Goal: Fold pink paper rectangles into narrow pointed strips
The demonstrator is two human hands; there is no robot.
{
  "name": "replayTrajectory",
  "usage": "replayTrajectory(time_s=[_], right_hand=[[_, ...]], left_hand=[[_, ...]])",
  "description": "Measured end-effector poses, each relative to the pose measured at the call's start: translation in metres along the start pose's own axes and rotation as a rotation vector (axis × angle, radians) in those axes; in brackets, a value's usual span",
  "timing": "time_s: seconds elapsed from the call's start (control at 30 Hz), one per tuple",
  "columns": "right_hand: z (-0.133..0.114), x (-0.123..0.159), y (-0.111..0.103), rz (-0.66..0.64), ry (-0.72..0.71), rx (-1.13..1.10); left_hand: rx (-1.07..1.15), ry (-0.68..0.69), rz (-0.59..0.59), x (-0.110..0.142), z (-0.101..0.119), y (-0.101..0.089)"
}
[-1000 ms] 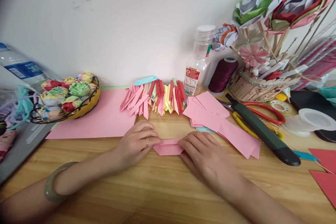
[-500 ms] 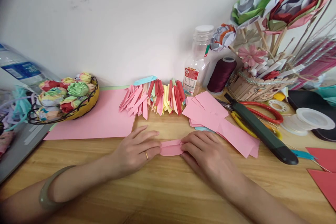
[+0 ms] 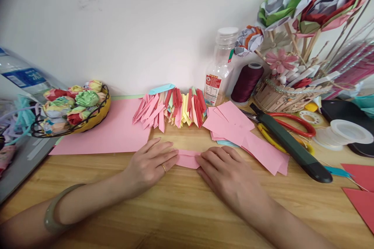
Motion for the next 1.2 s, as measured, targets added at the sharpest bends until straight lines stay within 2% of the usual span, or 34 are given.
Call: replayTrajectory(time_s=[0.1,0.23,0.63,0.97,1.2], right_hand=[[0.000,0.000,-0.003,0.008,-0.029,-0.035],[0.000,-0.001,-0.005,0.013,-0.059,-0.085],[0.001,-0.004,-0.001,0.076,0.111,-0.220],[0.002,-0.007,0.003,0.045,0.208,-0.268],[0.002,-0.008,0.005,0.031,0.228,-0.194]], left_hand=[[0.088,-0.092,0.054,-0.001,-0.006,0.000],[0.220,-0.185,0.027,-0.003,-0.013,0.004],[0.440,-0.410,-0.060,-0.003,-0.022,0.010],[0.507,-0.525,-0.083,-0.005,-0.021,0.012],[0.512,-0.552,-0.102,-0.007,-0.021,0.013]])
Point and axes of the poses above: each hand's wrist, its own x-axis away from the middle knuckle, its own y-axis out of the palm, z = x × y, the point moved 4 cm from there along -x, towards the middle knuckle, and after that the axes turned 1 degree about -z, right-handed, at the moved point
